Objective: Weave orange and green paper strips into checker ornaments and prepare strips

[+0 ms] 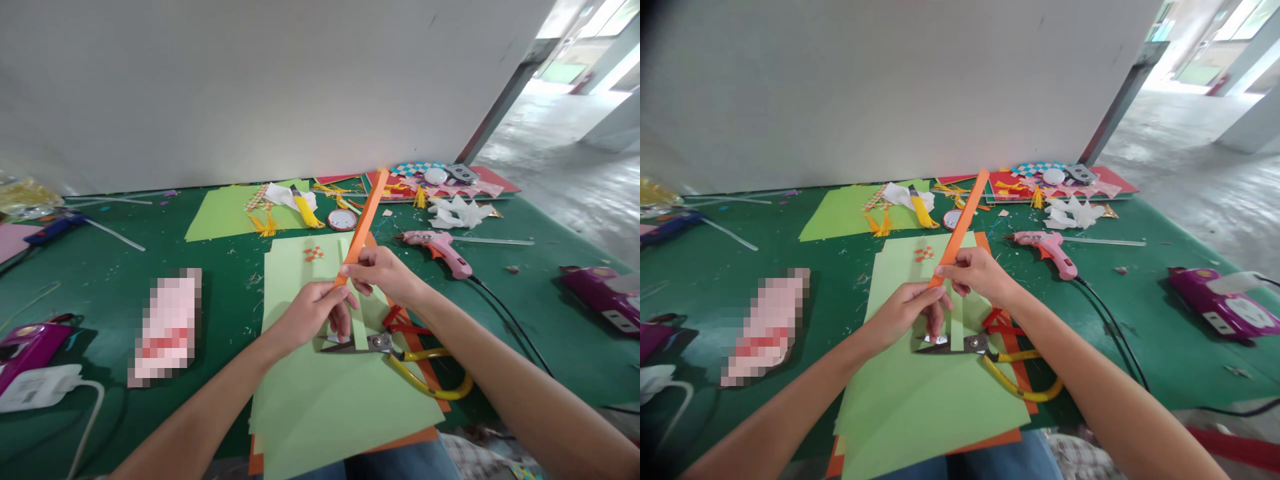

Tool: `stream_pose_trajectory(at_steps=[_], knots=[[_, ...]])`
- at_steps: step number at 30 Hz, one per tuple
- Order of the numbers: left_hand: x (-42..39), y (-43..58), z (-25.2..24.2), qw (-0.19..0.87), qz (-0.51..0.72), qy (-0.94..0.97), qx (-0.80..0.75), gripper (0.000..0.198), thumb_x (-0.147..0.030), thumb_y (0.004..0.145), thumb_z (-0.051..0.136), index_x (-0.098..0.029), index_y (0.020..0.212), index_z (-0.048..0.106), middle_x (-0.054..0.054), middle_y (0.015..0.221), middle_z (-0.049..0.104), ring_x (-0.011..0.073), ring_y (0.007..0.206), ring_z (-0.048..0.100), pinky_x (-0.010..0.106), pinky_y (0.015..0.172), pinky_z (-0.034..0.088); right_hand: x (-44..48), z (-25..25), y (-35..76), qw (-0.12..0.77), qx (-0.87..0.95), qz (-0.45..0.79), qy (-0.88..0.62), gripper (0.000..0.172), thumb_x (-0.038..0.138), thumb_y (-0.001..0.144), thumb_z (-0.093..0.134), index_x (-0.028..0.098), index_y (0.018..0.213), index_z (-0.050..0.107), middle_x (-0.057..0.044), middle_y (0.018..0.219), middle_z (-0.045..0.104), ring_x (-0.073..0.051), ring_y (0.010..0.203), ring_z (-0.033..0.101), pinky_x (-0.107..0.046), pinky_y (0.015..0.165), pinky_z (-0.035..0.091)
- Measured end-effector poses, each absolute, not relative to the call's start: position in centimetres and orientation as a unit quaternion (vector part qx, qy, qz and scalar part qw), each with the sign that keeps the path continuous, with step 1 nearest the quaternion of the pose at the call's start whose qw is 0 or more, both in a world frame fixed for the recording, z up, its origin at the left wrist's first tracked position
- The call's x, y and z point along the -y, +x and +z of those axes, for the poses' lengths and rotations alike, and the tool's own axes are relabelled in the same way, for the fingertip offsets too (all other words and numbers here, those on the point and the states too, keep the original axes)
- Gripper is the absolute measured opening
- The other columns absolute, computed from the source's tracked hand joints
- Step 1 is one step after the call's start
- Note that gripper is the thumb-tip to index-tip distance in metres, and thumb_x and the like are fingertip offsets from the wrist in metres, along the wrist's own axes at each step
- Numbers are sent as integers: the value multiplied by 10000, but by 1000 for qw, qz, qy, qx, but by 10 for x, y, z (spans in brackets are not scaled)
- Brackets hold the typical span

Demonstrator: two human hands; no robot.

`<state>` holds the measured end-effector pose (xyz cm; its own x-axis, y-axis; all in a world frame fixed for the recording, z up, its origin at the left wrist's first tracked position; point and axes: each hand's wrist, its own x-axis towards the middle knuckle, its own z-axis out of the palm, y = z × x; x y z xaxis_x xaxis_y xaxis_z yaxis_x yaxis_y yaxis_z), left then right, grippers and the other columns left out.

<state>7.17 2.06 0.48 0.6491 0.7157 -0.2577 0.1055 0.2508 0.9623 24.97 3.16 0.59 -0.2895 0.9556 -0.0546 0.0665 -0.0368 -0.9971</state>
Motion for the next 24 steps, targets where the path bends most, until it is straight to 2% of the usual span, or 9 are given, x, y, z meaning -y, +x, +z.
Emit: stream_pose_trajectory(at_steps=[5, 12, 18, 24], knots=[[-22, 71, 6, 679, 220, 598, -364, 305, -362, 928, 466, -119, 844, 632, 6, 520, 624, 116, 455, 585, 227, 543, 460, -31, 11, 250, 393, 575, 554, -456, 281, 375, 744, 689, 144, 639, 567, 55, 437, 482, -60, 404, 408, -226, 432, 292], [-21, 71, 5, 660, 235, 611, -368, 319, -365, 940, 439, -135, 794, 605, -3, 505, 616, 110, 457, 575, 221, 541, 448, -32, 14, 253, 392, 582, 552, -450, 283, 379, 767, 670, 155, 641, 551, 58, 453, 478, -62, 415, 432, -227, 438, 311], [-21, 69, 7, 669, 254, 602, -355, 305, -364, 948, 431, -138, 827, 596, -7, 525, 611, 111, 477, 578, 220, 549, 447, -34, 14, 259, 342, 602, 592, -412, 272, 404, 734, 709, 151, 739, 608, 55, 502, 503, -75, 459, 472, -225, 453, 343], [-21, 69, 8, 674, 245, 613, -333, 274, -315, 958, 416, -145, 838, 594, -16, 534, 626, 101, 483, 583, 209, 558, 448, -34, 13, 258, 341, 584, 617, -402, 280, 384, 741, 712, 153, 673, 570, 63, 481, 479, -71, 449, 474, -223, 458, 347]])
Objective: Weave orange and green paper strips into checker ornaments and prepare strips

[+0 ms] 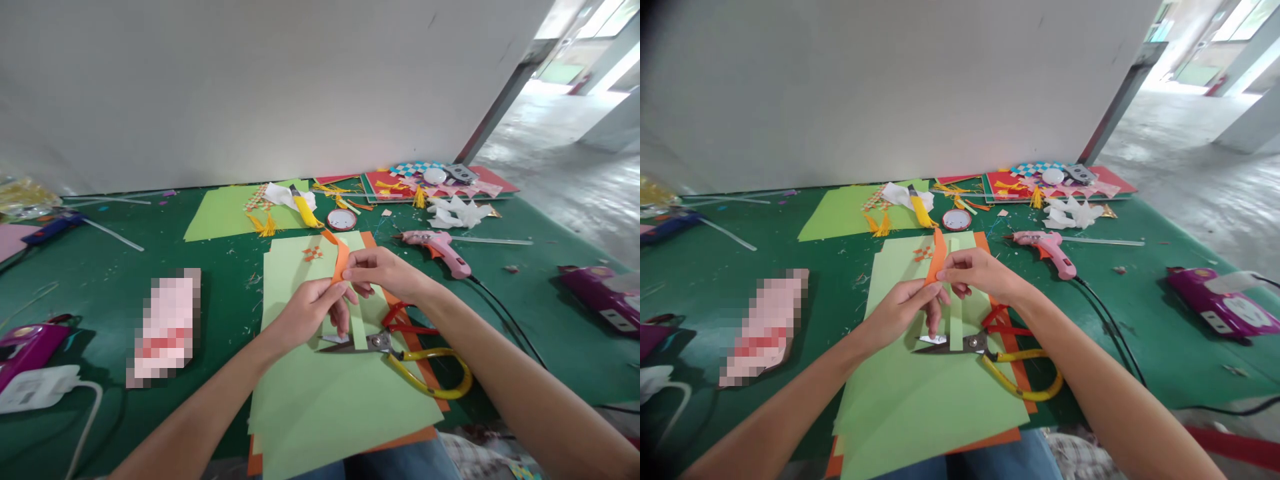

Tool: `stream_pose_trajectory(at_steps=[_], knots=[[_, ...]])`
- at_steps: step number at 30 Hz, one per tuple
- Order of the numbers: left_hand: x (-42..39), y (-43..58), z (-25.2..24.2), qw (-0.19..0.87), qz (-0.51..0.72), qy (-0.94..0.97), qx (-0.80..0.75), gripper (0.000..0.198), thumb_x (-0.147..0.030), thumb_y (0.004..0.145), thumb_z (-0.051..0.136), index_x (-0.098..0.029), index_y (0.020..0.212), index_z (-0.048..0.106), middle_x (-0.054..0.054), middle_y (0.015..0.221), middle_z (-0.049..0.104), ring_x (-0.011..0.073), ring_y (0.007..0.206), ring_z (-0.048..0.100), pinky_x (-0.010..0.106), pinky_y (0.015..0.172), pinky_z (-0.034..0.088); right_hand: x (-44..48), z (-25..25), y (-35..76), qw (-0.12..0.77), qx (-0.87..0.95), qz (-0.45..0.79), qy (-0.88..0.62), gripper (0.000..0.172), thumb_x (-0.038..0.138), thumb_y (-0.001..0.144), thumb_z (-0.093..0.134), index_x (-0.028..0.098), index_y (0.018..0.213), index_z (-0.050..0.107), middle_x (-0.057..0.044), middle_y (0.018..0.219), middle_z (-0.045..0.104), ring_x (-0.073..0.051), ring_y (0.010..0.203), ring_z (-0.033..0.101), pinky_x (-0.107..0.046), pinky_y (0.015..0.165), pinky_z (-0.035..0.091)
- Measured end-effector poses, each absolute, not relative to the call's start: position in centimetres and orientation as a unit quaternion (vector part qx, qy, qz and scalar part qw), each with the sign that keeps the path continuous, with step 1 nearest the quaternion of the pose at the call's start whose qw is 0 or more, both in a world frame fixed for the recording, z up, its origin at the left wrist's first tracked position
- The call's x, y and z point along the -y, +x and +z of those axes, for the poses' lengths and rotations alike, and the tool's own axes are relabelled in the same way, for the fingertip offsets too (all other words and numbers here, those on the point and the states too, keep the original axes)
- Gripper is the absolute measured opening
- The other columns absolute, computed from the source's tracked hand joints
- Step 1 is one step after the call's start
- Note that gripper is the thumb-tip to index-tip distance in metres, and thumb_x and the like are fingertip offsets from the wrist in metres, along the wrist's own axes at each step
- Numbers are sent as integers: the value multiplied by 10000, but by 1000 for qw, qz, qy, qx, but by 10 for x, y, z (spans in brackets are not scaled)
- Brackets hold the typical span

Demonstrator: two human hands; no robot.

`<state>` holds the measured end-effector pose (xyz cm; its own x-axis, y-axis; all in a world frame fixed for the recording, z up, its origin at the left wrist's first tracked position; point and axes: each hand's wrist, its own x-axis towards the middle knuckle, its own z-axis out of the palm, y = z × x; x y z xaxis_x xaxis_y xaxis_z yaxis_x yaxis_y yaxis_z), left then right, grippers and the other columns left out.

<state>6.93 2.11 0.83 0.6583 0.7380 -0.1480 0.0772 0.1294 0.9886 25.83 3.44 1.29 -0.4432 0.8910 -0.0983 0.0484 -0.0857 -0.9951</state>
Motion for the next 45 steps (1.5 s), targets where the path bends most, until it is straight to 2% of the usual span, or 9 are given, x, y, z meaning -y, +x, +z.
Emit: stream_pose_trajectory(at_steps=[10, 17, 27, 32, 36, 39, 45], knots=[[-20, 70, 9, 676, 233, 615, -332, 321, -378, 951, 434, -136, 814, 595, -5, 519, 621, 108, 470, 575, 223, 563, 466, -33, 14, 261, 295, 596, 648, -371, 248, 364, 786, 664, 142, 720, 577, 14, 577, 578, -75, 494, 480, -221, 459, 345], [-21, 68, 12, 684, 218, 607, -340, 329, -362, 958, 423, -133, 789, 589, -7, 508, 618, 96, 441, 571, 213, 572, 452, -35, 10, 257, 346, 573, 637, -382, 220, 310, 763, 678, 138, 673, 575, 29, 536, 541, -69, 473, 467, -221, 454, 339], [-19, 67, 12, 710, 177, 602, -319, 332, -368, 964, 411, -138, 796, 580, -5, 523, 613, 94, 450, 574, 197, 511, 407, -40, 15, 270, 430, 538, 597, -412, 256, 311, 730, 717, 164, 620, 538, 78, 459, 388, -75, 437, 443, -237, 452, 295], [-18, 68, 14, 717, 158, 603, -312, 335, -360, 971, 397, -135, 804, 582, -2, 518, 615, 94, 462, 570, 201, 526, 411, -41, 22, 278, 468, 525, 570, -423, 260, 320, 739, 708, 173, 630, 523, 61, 493, 420, -69, 442, 415, -245, 450, 270], [-19, 67, 12, 721, 151, 602, -308, 350, -374, 967, 403, -134, 795, 591, 4, 520, 622, 97, 472, 573, 209, 535, 413, -42, 24, 280, 498, 516, 551, -428, 262, 299, 741, 701, 180, 618, 503, 68, 488, 384, -71, 445, 410, -248, 452, 251], [-21, 67, 9, 713, 164, 602, -320, 345, -398, 943, 452, -127, 810, 619, 39, 616, 676, 122, 555, 622, 232, 590, 446, -43, 19, 277, 491, 521, 555, -423, 236, 291, 758, 683, 180, 640, 512, 66, 490, 410, -71, 441, 416, -247, 448, 254], [-22, 68, 15, 658, 219, 623, -362, 356, -432, 889, 543, -133, 1058, 634, 91, 914, 726, 198, 863, 658, 298, 766, 476, -38, 11, 265, 446, 561, 551, -428, 181, 286, 763, 686, 161, 681, 584, 45, 514, 496, -73, 455, 444, -238, 454, 305]])
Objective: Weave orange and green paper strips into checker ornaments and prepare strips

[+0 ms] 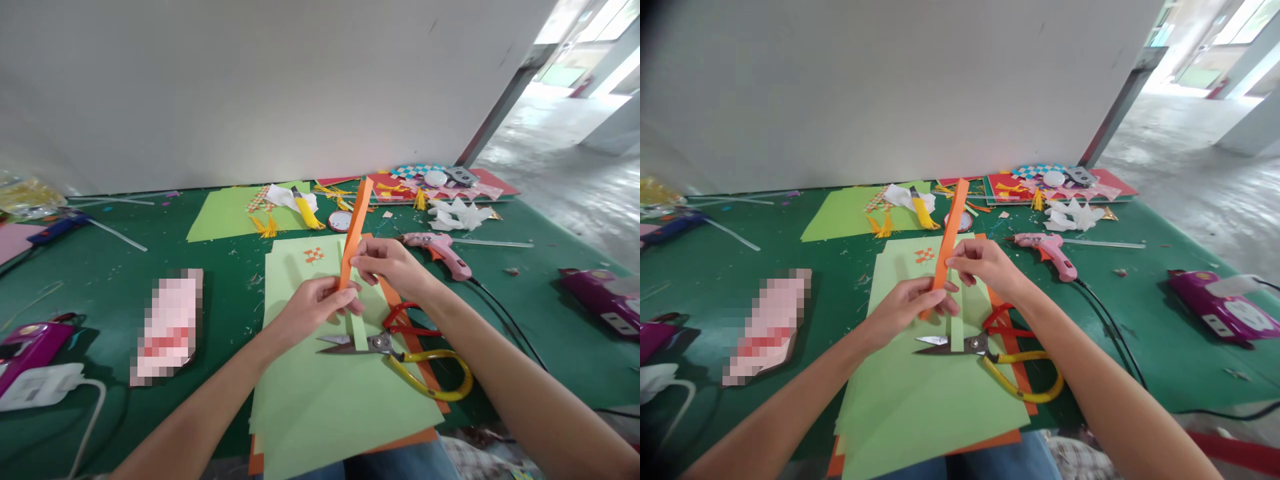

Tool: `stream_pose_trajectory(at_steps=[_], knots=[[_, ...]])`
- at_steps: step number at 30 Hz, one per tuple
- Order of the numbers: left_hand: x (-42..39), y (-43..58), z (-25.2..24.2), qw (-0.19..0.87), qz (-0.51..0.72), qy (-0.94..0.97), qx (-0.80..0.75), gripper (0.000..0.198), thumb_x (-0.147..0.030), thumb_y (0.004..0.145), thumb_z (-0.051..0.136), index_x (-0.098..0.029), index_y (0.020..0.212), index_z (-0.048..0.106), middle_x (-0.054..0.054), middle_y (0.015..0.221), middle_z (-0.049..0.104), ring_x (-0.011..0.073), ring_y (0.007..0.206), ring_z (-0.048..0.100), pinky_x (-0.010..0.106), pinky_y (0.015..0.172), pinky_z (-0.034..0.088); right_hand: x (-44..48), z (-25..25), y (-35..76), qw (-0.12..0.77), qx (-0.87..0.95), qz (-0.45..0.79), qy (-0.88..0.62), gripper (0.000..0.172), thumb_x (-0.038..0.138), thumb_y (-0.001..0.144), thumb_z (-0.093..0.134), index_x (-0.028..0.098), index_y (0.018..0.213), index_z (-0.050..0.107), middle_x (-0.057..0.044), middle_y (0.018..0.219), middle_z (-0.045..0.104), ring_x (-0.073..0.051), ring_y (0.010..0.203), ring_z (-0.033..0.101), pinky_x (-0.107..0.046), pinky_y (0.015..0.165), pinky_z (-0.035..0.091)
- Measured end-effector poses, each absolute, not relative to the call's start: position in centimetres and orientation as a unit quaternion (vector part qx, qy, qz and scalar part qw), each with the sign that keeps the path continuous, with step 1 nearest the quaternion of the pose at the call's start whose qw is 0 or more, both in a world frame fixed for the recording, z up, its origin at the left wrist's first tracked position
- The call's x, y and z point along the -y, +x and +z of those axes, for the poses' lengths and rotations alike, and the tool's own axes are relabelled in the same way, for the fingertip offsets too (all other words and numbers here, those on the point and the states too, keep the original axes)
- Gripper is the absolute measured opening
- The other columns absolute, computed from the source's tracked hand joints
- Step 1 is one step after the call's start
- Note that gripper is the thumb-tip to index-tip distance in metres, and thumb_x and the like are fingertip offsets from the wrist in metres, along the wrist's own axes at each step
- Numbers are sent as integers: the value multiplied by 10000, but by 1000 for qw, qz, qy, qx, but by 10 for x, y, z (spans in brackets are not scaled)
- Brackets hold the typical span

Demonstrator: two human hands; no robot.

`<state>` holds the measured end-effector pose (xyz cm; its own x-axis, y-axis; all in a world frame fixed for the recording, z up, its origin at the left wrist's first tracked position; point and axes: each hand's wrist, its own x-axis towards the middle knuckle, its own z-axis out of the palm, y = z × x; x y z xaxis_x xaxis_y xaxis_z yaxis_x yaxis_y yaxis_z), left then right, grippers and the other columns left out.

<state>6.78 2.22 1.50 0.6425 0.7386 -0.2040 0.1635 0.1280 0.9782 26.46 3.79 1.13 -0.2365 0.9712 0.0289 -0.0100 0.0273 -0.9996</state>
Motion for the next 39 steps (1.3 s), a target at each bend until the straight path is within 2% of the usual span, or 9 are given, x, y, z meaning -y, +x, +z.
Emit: stream_pose_trajectory(at_steps=[3, 6, 11, 15, 20, 26, 33, 36, 39], knots=[[-23, 68, 19, 644, 229, 636, -359, 368, -433, 894, 535, -139, 1091, 638, 99, 1027, 716, 220, 1008, 622, 315, 876, 449, -36, 10, 260, 438, 569, 545, -432, 189, 302, 763, 686, 163, 690, 581, 48, 518, 500, -76, 468, 453, -235, 461, 326], [-23, 69, 18, 643, 260, 642, -329, 378, -430, 938, 454, -140, 1022, 681, 93, 1062, 708, 208, 1060, 603, 299, 937, 423, -35, 10, 256, 420, 572, 560, -427, 208, 302, 759, 689, 161, 667, 567, 50, 493, 496, -71, 452, 434, -234, 454, 315], [-22, 68, 11, 618, 281, 640, -360, 382, -410, 961, 411, -149, 997, 687, 54, 815, 740, 169, 840, 644, 268, 811, 462, -33, 11, 251, 410, 564, 588, -410, 229, 316, 742, 706, 158, 658, 563, 41, 517, 517, -70, 459, 433, -233, 451, 306], [-21, 67, 11, 601, 276, 652, -371, 380, -403, 965, 403, -150, 893, 677, 34, 697, 720, 149, 723, 643, 256, 772, 455, -33, 10, 251, 414, 550, 598, -410, 231, 299, 728, 721, 163, 649, 552, 47, 508, 499, -73, 449, 437, -236, 449, 286], [-19, 67, 12, 613, 236, 659, -366, 387, -415, 962, 395, -152, 807, 633, 38, 674, 710, 147, 658, 628, 247, 668, 449, -36, 11, 257, 481, 501, 598, -400, 188, 209, 738, 688, 178, 658, 521, 71, 478, 459, -65, 420, 412, -236, 447, 262], [-21, 65, 10, 621, 226, 650, -375, 395, -428, 947, 412, -145, 788, 638, 50, 654, 698, 155, 628, 619, 256, 628, 439, -36, 12, 258, 508, 485, 589, -400, 198, 185, 760, 653, 185, 643, 493, 68, 481, 470, -67, 423, 419, -239, 454, 261], [-24, 68, 13, 606, 265, 652, -371, 381, -424, 943, 429, -137, 900, 677, 53, 722, 715, 188, 812, 642, 286, 792, 453, -32, 7, 249, 436, 524, 623, -384, 146, 206, 762, 657, 171, 688, 537, 46, 538, 524, -78, 466, 462, -236, 466, 302], [-23, 69, 14, 605, 281, 654, -357, 377, -402, 956, 414, -137, 875, 671, 42, 692, 703, 173, 767, 643, 277, 794, 455, -30, 8, 246, 412, 542, 629, -374, 130, 215, 776, 641, 165, 702, 546, 29, 551, 558, -84, 490, 470, -242, 484, 323], [-22, 68, 13, 605, 268, 651, -373, 371, -412, 954, 419, -144, 826, 641, 30, 637, 685, 155, 667, 628, 261, 716, 458, -31, 8, 246, 424, 530, 623, -389, 156, 224, 751, 667, 166, 680, 541, 35, 514, 539, -89, 474, 467, -246, 475, 311]])
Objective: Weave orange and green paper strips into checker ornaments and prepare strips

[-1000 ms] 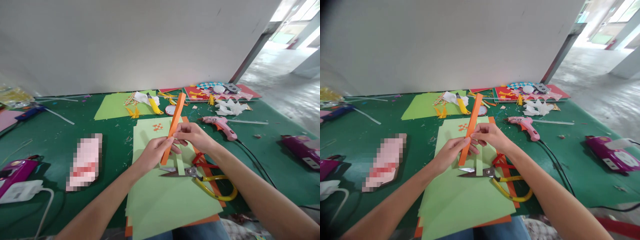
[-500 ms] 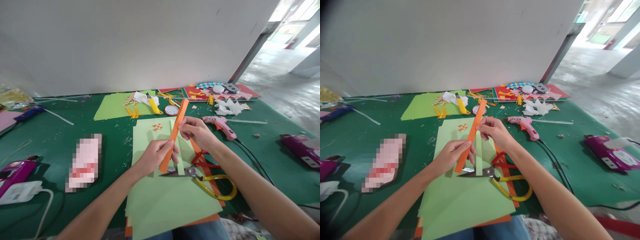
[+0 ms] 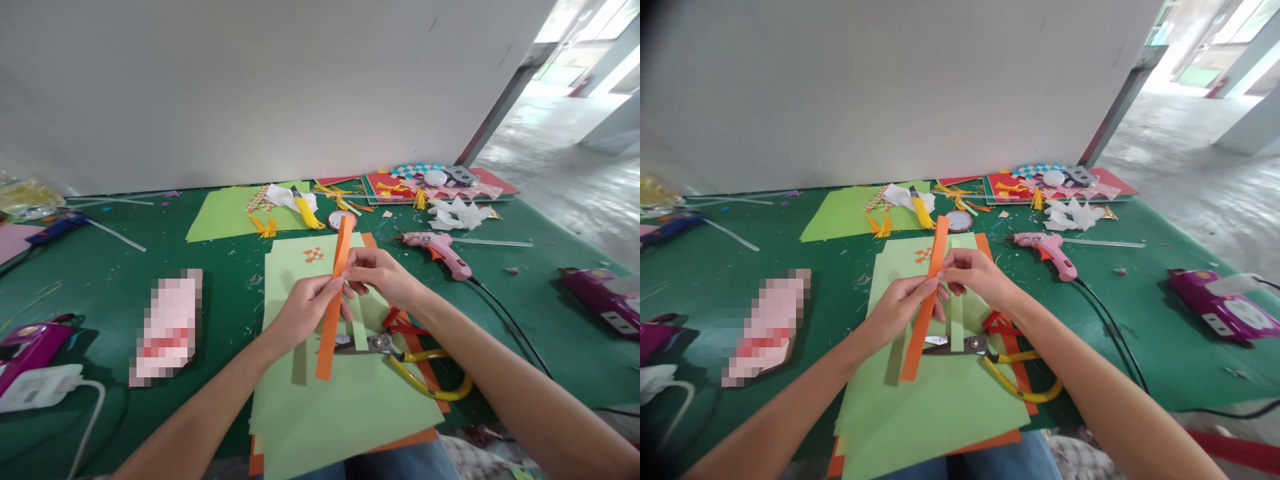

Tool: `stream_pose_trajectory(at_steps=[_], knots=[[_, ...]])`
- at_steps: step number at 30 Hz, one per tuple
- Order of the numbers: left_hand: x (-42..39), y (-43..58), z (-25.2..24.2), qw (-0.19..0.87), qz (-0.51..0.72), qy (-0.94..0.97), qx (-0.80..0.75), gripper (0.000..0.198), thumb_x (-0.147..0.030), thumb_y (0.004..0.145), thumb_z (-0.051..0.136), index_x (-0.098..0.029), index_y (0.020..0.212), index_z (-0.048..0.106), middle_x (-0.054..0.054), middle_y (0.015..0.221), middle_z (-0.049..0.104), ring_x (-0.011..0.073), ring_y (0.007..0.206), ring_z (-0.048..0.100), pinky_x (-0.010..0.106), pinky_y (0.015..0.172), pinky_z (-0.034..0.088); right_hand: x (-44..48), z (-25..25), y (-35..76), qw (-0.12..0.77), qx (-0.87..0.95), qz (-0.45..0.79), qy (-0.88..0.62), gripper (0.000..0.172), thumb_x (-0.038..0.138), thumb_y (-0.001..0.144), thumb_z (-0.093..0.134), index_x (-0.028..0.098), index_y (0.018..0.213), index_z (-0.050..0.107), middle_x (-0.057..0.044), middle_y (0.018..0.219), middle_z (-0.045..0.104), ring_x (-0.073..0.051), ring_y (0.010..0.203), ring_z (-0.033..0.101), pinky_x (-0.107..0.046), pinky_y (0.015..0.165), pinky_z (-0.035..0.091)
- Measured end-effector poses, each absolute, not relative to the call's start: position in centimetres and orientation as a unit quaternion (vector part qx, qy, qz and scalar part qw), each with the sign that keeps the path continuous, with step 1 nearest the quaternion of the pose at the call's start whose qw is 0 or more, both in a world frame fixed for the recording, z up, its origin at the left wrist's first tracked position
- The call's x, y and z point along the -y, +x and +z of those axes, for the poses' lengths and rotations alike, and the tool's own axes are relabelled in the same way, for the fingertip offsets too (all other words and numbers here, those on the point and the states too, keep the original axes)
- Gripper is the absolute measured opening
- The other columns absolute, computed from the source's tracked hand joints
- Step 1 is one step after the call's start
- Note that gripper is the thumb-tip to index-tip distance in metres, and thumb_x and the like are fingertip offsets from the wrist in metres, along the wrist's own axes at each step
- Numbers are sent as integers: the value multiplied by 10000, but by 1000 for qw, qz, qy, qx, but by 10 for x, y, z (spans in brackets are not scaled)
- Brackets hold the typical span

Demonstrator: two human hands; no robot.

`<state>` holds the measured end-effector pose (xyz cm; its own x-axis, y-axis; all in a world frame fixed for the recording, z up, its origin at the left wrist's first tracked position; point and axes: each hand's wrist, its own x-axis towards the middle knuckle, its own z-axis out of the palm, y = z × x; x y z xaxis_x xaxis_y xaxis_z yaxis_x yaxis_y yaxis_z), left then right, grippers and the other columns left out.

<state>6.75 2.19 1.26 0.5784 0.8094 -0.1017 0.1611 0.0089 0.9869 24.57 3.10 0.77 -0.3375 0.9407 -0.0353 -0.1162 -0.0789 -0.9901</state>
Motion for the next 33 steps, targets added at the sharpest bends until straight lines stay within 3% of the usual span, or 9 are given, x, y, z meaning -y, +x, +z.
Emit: stream_pose_trajectory(at_steps=[5, 11, 14, 17, 19, 25, 33], knots=[[-20, 66, 9, 613, 228, 657, -375, 391, -454, 946, 413, -149, 814, 620, 43, 632, 686, 137, 575, 588, 238, 589, 431, -35, 7, 251, 479, 497, 596, -410, 179, 214, 736, 666, 183, 664, 505, 65, 507, 495, -74, 445, 440, -239, 458, 280], [-20, 66, 9, 622, 217, 650, -378, 379, -436, 936, 431, -146, 791, 627, 47, 628, 678, 134, 558, 574, 240, 563, 421, -35, 7, 253, 496, 479, 593, -416, 177, 232, 744, 650, 192, 684, 488, 70, 506, 491, -72, 439, 439, -238, 460, 279], [-22, 67, 10, 604, 226, 657, -389, 362, -422, 929, 446, -143, 830, 654, 46, 652, 690, 158, 624, 598, 261, 618, 435, -33, 9, 250, 471, 487, 608, -414, 179, 244, 732, 666, 188, 684, 503, 61, 505, 504, -76, 440, 444, -237, 454, 283], [-23, 69, 10, 593, 259, 662, -377, 366, -416, 939, 433, -144, 854, 663, 45, 667, 699, 187, 770, 628, 287, 769, 445, -31, 11, 247, 427, 504, 632, -406, 182, 253, 718, 686, 178, 675, 526, 43, 501, 528, -90, 456, 469, -241, 458, 300], [-24, 68, 10, 597, 268, 661, -366, 365, -403, 949, 419, -149, 821, 648, 37, 651, 692, 177, 759, 627, 284, 795, 440, -30, 11, 245, 411, 510, 639, -403, 177, 250, 719, 683, 175, 672, 530, 37, 501, 535, -94, 466, 476, -244, 467, 311], [-21, 66, 9, 622, 224, 654, -367, 358, -415, 940, 426, -154, 766, 598, 41, 621, 674, 154, 598, 602, 259, 624, 437, -33, 11, 249, 447, 498, 614, -419, 149, 219, 712, 665, 173, 657, 535, 46, 500, 520, -83, 451, 462, -243, 465, 299], [-22, 66, 6, 619, 222, 656, -369, 355, -398, 932, 429, -151, 765, 622, 46, 625, 669, 156, 602, 598, 257, 607, 422, -35, 11, 251, 483, 475, 598, -428, 156, 254, 727, 655, 182, 685, 524, 68, 489, 463, -81, 441, 463, -235, 450, 303]])
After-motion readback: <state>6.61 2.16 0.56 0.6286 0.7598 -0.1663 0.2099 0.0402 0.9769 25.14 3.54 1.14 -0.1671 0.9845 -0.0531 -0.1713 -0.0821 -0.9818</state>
